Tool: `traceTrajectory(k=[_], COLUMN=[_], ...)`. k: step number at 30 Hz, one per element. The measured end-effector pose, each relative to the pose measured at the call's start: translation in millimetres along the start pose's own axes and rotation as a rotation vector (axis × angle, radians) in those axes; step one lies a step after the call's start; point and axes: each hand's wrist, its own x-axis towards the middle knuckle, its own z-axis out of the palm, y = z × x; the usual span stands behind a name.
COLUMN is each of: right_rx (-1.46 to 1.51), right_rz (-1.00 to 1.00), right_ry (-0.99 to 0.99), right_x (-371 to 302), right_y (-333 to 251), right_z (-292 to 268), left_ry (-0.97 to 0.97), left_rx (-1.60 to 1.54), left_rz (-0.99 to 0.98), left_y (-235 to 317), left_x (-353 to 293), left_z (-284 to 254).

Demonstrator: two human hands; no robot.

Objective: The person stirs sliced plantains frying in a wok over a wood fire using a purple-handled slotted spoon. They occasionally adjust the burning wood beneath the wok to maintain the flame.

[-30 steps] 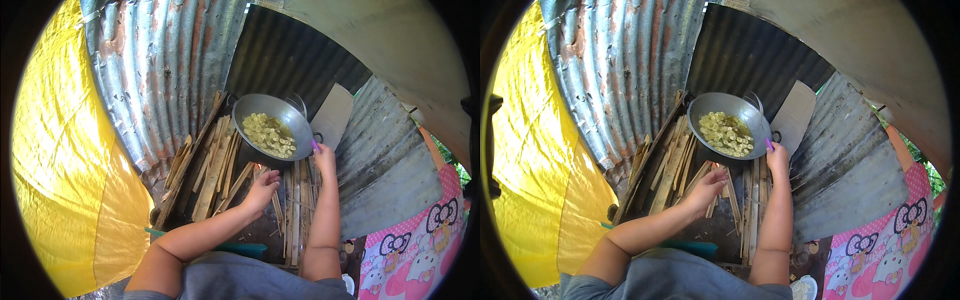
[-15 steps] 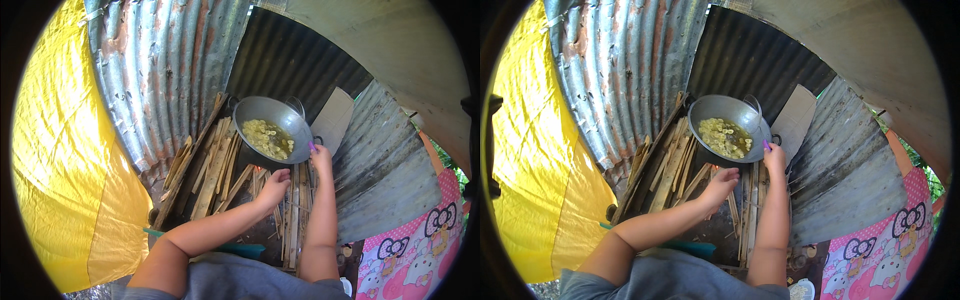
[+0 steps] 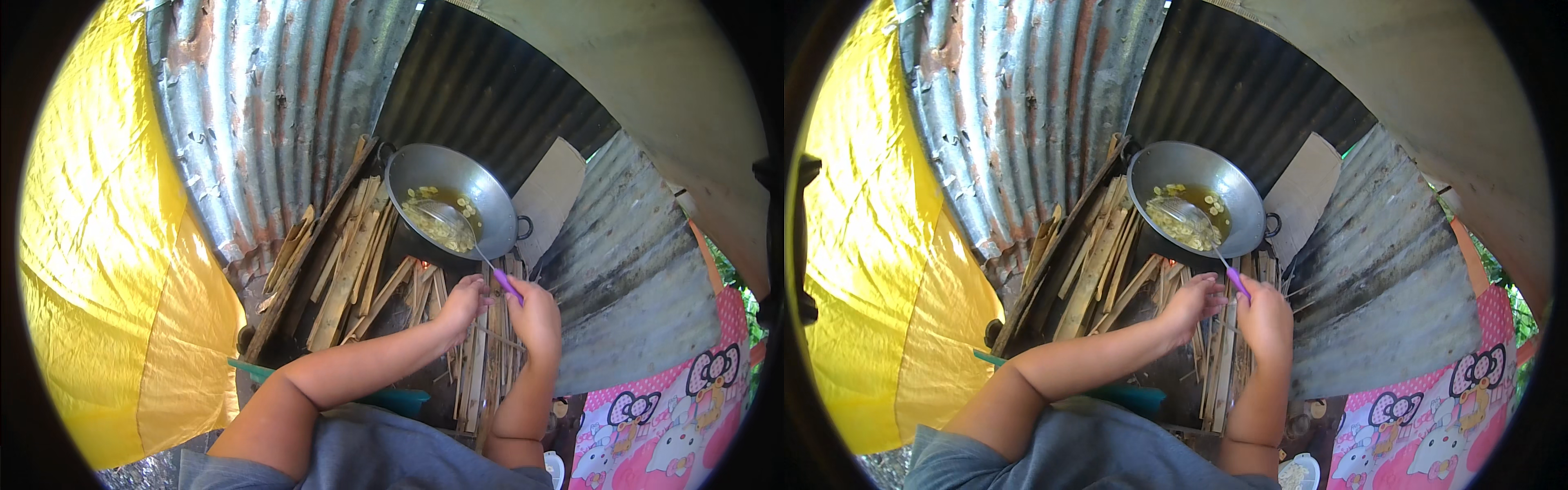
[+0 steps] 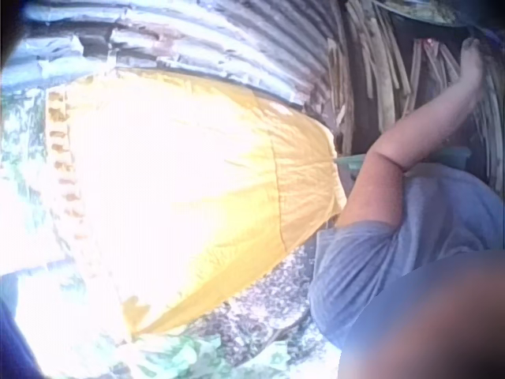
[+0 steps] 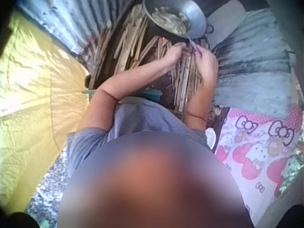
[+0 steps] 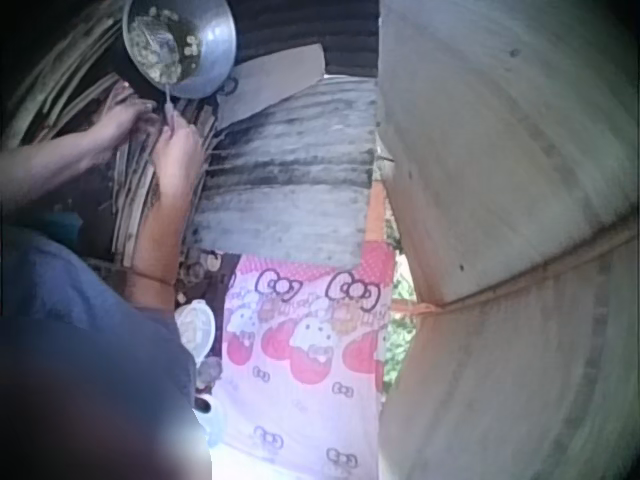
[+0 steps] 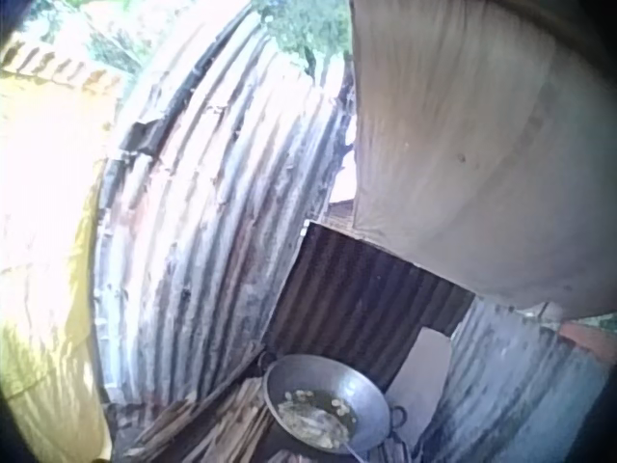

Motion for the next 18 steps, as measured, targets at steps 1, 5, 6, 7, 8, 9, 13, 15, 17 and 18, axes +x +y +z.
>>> traceTrajectory(k=[1,5,6,7,8,9,13,15,17,18], right_rx=[-0.037,0.012,-0.016,-0.015,-0.021,-0.011,-0.042,-0.039,-0.04,-0.042], right_rz=[0.046,-0.055,0.006,0.018,0.04,0.051,0.131,0.022,0.06,0.091], right_ry=[-0.032,0.031,0.049,0.058,0.066,0.055,0.031,0.062,0.09,0.085], right_x=[1,7,6,5,1,-9,-19,-14,-10,-9], right_y=[-3,-7,-7,-7,-7,-5,-1,1,3,3], right_z=[5,22,21,19,14,5,-1,5,9,11], left_ry=[-0.045,-0.097,-0.078,-0.055,-0.009,0.003,0.005,-0.015,-0.046,-0.061], left_rx=[-0.016,-0.038,-0.025,-0.003,-0.032,-0.049,-0.056,-0.062,-0.037,-0.018], left_rz=[-0.007,-0.038,-0.037,-0.039,-0.05,-0.056,-0.045,-0.041,-0.046,-0.06], left_y=[-3,-14,-14,-13,-13,-11,-8,-11,-13,-11], left_x=[-4,-14,-16,-17,-19,-18,-18,-17,-20,-21], left_z=[3,14,13,11,9,6,4,10,14,14])
